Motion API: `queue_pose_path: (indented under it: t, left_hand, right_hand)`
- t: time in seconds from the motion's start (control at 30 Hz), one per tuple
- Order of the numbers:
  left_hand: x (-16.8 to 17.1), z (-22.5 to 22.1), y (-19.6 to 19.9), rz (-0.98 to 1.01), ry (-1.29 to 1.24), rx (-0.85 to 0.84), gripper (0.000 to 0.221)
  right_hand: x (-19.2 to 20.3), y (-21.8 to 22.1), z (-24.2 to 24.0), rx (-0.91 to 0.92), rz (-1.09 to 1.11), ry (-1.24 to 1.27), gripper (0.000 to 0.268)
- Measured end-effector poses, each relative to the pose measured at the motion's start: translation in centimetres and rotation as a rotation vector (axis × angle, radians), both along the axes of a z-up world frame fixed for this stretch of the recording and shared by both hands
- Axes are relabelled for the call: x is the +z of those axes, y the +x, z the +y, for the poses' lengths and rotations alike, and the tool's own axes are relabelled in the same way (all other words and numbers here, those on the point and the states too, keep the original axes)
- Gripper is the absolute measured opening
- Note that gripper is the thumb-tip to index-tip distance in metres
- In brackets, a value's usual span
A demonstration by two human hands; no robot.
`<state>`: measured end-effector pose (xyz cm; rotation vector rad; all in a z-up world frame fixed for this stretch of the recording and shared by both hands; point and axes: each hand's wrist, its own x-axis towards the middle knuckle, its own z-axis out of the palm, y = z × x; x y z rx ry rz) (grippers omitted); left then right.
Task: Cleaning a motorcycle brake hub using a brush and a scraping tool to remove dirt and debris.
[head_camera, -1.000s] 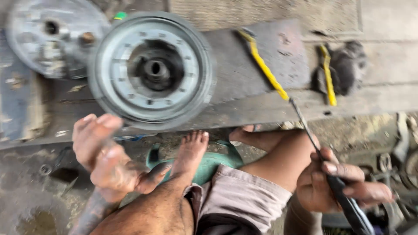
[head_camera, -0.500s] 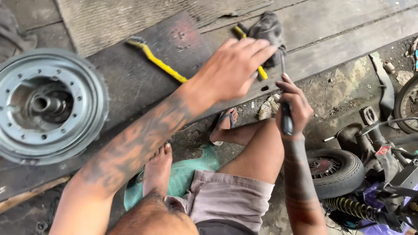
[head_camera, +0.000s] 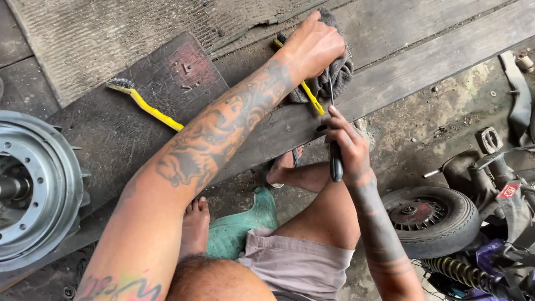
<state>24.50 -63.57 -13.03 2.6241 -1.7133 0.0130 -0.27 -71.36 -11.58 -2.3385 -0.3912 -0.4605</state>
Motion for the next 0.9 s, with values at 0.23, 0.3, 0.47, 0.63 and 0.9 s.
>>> queue_pose_path:
  t: [0.23,0.3,0.47,0.63,0.9]
  left_hand:
    - [-0.1,0.6,0.4,0.039,-0.092,-0.044,0.019]
    - [0.0,0.9,0.7,0.118,-0.136,-0.050,0.024]
    - [0.1,1.4,0.8,0.157,-0.193,-0.037,0.046]
    - [-1.4,-0.5,0.6,0.025,-0.118,0.052,0.033]
    - [-3.7,-6.1,-2.0,0.002,-0.234,0.267,0.016]
  right_hand:
    - [2.8,-3.4,0.8,-0.044,0.003,0.218,0.019]
    - [3.5,-3.5,0.3,-0.150,-0.078,0.335,0.023]
    - [2.6,-1.2,-1.7,-0.358,-0.056,1.213,0.036]
    - [1.3,0.2,-2.4,-0.484,-0.098,0.994,0.037]
    - [7.7,-3.8,0.5,-0.440,-0.470,0.525,0.031]
